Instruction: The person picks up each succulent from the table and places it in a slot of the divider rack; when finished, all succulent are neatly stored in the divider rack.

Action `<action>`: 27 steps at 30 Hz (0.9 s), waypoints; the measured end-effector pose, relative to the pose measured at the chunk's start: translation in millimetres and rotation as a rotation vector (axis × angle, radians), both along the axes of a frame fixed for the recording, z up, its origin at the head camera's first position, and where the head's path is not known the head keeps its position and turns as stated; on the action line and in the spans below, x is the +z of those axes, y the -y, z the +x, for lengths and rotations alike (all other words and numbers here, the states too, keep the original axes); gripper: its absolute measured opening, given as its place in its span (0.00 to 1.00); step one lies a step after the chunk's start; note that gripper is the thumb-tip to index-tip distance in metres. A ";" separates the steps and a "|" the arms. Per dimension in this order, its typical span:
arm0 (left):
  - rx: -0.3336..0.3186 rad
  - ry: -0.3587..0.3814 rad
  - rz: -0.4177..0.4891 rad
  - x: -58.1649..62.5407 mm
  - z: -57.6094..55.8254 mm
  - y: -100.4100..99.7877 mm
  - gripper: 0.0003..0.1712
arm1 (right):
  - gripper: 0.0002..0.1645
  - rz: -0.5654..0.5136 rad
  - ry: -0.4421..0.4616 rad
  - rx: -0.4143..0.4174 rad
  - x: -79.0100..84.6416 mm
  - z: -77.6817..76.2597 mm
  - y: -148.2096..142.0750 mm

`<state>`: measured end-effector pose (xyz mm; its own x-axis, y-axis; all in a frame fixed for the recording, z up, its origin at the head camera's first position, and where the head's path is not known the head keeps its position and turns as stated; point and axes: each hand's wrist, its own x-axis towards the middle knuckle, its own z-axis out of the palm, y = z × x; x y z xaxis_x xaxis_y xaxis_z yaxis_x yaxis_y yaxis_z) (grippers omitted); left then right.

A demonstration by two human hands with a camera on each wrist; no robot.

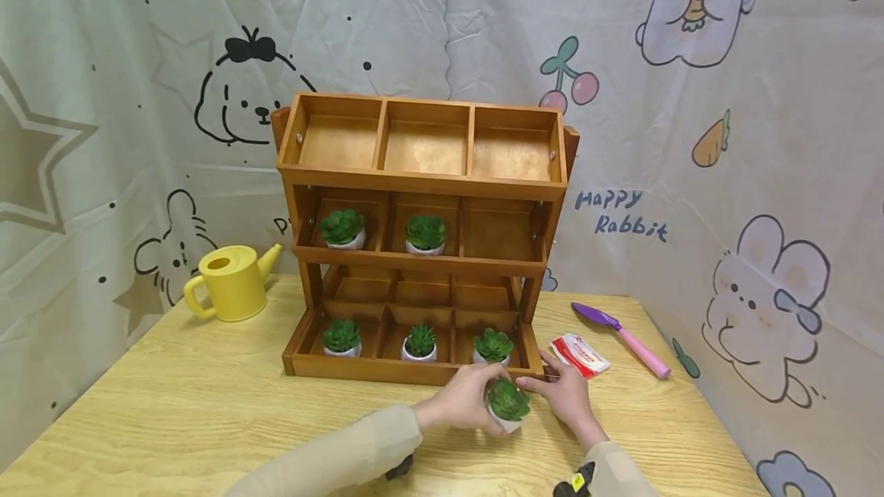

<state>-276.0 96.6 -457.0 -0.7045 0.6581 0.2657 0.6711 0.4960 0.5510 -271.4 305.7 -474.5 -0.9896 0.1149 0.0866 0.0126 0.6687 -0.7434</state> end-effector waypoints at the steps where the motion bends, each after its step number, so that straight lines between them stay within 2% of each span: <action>1: 0.000 0.001 0.006 0.5 0.6 0.6 0.36 | 0.49 -0.002 0.000 -0.002 -0.3 -0.1 -0.1; 5: 0.007 -0.005 0.037 1.9 3.0 2.3 0.36 | 0.46 -0.009 -0.013 -0.002 -1.5 0.3 -0.3; 8: 0.024 -0.028 0.071 4.5 5.1 3.7 0.37 | 0.40 -0.004 -0.039 -0.004 -1.8 0.5 -0.3; 13: 0.050 -0.087 0.176 12.3 7.1 5.6 0.37 | 0.34 -0.013 -0.077 -0.006 -1.8 -0.5 -0.2; 18: 0.049 -0.174 0.257 20.6 4.6 6.1 0.37 | 0.36 -0.021 -0.083 0.003 -2.1 -0.7 -1.5; 23: 0.040 -0.235 0.272 30.6 0.0 7.5 0.38 | 0.38 -0.017 -0.074 0.002 -0.7 1.2 -1.0; 27: 0.044 -0.289 0.273 43.6 -3.2 10.3 0.39 | 0.42 -0.027 -0.051 0.008 0.7 1.8 -0.1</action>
